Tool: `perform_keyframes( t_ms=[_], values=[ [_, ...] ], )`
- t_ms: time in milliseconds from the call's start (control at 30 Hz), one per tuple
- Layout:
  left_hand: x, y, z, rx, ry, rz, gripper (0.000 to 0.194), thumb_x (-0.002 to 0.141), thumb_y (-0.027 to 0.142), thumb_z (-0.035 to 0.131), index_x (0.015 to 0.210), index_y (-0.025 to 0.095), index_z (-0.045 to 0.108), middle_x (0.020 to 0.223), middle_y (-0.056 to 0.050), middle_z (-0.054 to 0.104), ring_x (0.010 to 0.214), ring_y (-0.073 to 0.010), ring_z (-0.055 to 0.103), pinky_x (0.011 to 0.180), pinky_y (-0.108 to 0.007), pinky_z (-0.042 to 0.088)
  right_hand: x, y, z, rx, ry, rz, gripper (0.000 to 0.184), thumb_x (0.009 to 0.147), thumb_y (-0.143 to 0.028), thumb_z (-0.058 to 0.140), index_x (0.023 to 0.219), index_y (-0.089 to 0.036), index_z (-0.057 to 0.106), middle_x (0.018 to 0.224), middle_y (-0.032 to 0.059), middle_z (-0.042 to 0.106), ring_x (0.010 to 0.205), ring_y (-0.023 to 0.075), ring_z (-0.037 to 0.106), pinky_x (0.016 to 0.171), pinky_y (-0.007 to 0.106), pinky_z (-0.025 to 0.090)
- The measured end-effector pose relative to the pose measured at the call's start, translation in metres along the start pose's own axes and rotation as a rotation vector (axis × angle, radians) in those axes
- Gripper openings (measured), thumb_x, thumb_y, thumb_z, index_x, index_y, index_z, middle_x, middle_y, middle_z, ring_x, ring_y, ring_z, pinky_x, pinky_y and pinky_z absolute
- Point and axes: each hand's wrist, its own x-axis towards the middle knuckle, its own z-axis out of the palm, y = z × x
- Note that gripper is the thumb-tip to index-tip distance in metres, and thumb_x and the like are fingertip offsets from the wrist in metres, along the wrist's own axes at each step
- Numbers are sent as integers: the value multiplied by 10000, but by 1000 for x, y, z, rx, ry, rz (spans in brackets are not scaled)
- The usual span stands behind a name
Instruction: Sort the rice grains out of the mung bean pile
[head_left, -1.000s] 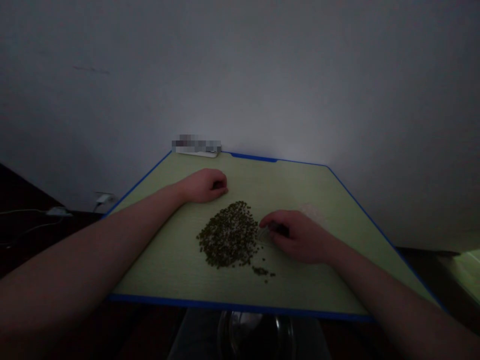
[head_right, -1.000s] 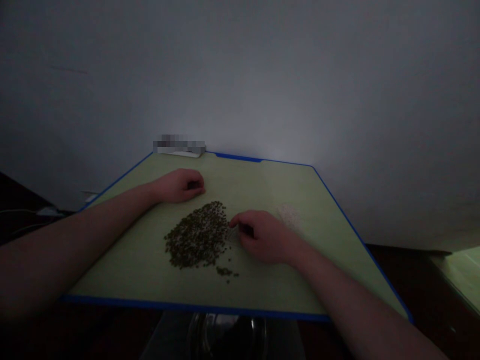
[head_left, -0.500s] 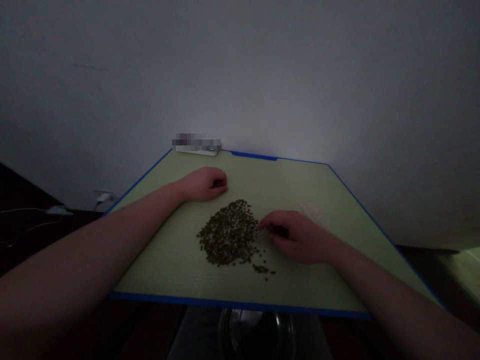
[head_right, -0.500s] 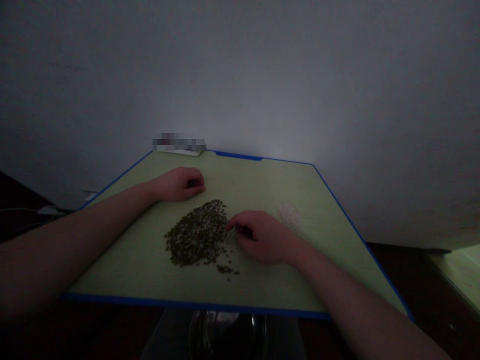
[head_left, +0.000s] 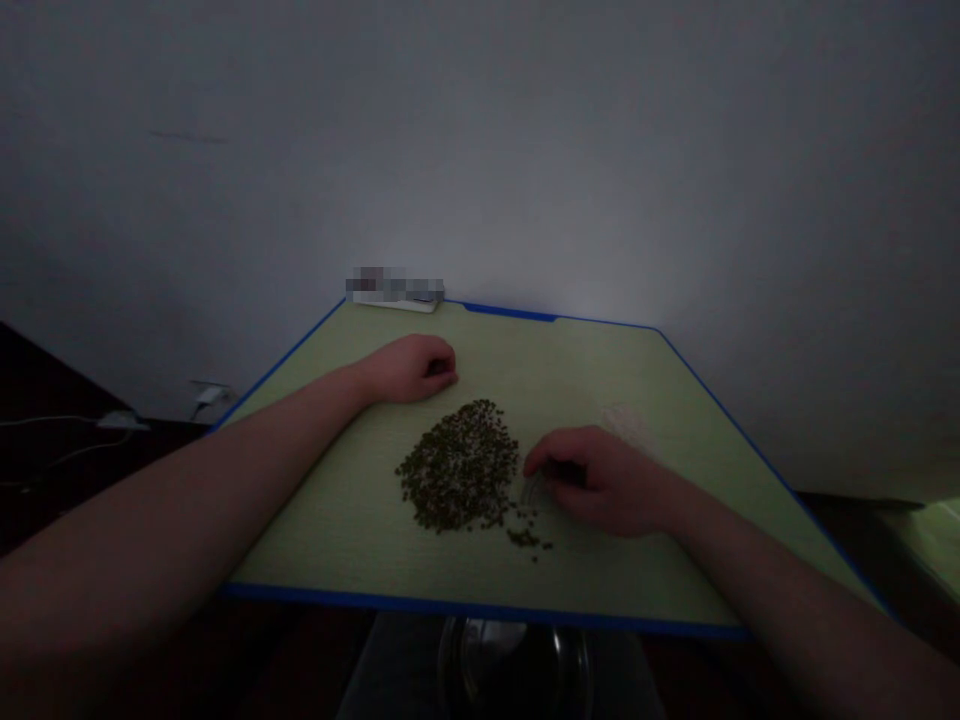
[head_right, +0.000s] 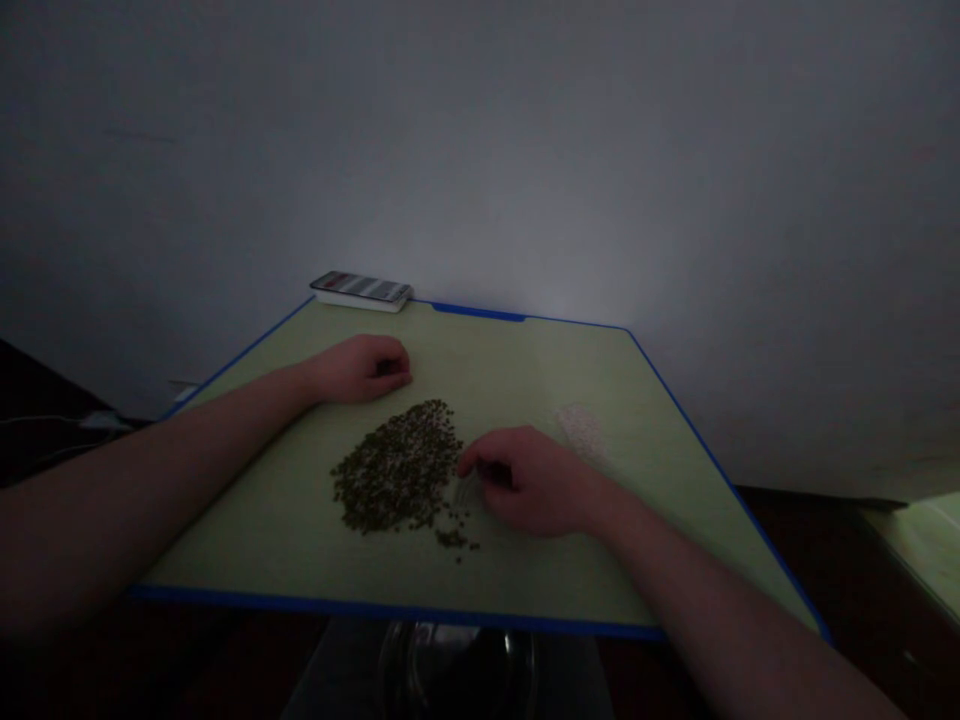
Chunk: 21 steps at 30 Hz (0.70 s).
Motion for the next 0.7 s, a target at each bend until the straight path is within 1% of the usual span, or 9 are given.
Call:
perform_keyframes(
  t_ms=[100, 267, 700],
  values=[
    [0, 0, 0, 0, -1, -4, 246, 786, 382, 512, 785, 158, 614, 666, -15, 577, 580, -114, 465, 554, -251, 320, 0, 1, 1, 5, 19, -4, 348, 680, -48, 497, 962, -158, 667, 697, -6, 599, 588, 105, 505, 556, 227, 384],
    [0, -2, 1, 14, 6, 9, 247, 792, 384, 508, 775, 160, 611, 663, -15, 573, 584, -114, 460, 558, -253, 316, 1, 1, 2, -13, 6, -25, 368, 685, -49, 491, 987, -166, 665, 704, -8, 600, 593, 105, 508, 563, 229, 384],
    [0, -2, 1, -1, 2, 8, 255, 795, 382, 505, 782, 154, 616, 659, -16, 574, 578, -105, 459, 552, -249, 319, -3, 0, -1, -34, -55, 26, 331, 656, -59, 492, 911, -170, 671, 668, -15, 592, 568, 101, 504, 531, 219, 373]
  ],
)
